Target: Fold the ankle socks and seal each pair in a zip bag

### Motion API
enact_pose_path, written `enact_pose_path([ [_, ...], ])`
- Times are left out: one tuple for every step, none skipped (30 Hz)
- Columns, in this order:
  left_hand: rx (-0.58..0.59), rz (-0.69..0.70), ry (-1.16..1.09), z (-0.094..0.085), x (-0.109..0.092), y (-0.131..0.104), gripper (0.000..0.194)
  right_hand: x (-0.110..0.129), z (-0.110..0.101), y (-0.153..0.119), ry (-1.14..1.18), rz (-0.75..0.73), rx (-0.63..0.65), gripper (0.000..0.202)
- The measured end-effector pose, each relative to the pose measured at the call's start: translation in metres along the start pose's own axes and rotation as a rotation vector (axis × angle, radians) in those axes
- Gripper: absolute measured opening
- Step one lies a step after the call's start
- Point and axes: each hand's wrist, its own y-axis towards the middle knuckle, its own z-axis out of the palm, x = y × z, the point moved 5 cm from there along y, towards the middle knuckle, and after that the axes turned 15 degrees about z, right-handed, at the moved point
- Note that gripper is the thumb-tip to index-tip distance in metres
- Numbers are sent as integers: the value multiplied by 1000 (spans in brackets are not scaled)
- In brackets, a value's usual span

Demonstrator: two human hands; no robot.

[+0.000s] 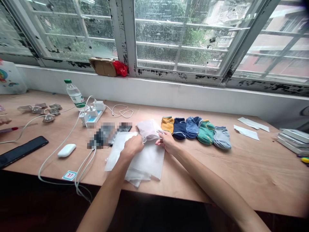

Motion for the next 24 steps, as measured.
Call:
enact_pose_path([
  [-6, -4, 0, -1, 0, 0, 25, -1, -1, 1, 8, -14, -35, 6],
  [-16, -9, 0, -2, 0, 0, 25, -1, -1, 1, 17, -26, -63, 6],
  [-27, -11, -3, -4, -1, -1, 26, -1, -1, 1, 22, -38, -85, 5],
  [-37, -5, -10, -5, -2, -1, 27, -1, -1, 1, 23, -49, -107, 5],
  [-47, 10, -21, -7, -4, -2, 31, 0, -1, 0, 19, -57, -126, 4],
  [-63, 36, -32, -8, -7, -2, 39, 0, -1, -1, 12, -61, -139, 4],
  [-86, 66, -39, -10, -11, -2, 48, 0, 0, -2, 5, -61, -146, 4],
  [-114, 94, -40, -12, -15, -1, 55, 1, 0, -3, -9, -59, -144, 5],
  [-145, 114, -34, -14, -18, 0, 58, 1, 0, -4, -34, -59, -135, 6],
  [-172, 125, -21, -15, -21, 2, 57, 1, 0, -5, -75, -62, -122, 8],
  [-188, 128, -2, -16, -23, 4, 53, 2, -1, -7, -135, -74, -112, 11],
  [-192, 128, 18, -17, -24, 8, 47, 3, -3, -9, -218, -96, -109, 14],
  [-183, 127, 36, -17, -24, 11, 42, 5, -6, -12, -319, -130, -115, 16],
  [-169, 131, 50, -16, -25, 15, 38, 8, -9, -15, -429, -183, -139, 19],
  [-157, 137, 58, -15, -25, 19, 36, 12, -13, -19, -543, -256, -182, 20],
  [-149, 143, 61, -15, -25, 23, 35, 18, -18, -24, -666, -342, -242, 20],
  [-146, 146, 61, -14, -26, 26, 35, 23, -22, -29, -799, -433, -315, 20],
  [-149, 148, 63, -14, -27, 29, 35, 29, -26, -33, -942, -521, -389, 20],
  [-160, 146, 68, -13, -29, 31, 37, 33, -28, -37, -1091, -597, -451, 21],
  [-178, 145, 80, -13, -33, 33, 38, 35, -30, -38, -1239, -652, -492, 24],
  [-200, 148, 97, -13, -37, 34, 38, 36, -32, -38, -1375, -688, -510, 30],
  [-224, 162, 116, -13, -43, 35, 39, 36, -33, -37, -1486, -710, -515, 38],
  [-249, 183, 134, -12, -50, 36, 39, 36, -35, -34, -1571, -718, -512, 45],
  [-269, 208, 148, -10, -56, 37, 38, 35, -38, -31, -1630, -710, -508, 52],
])
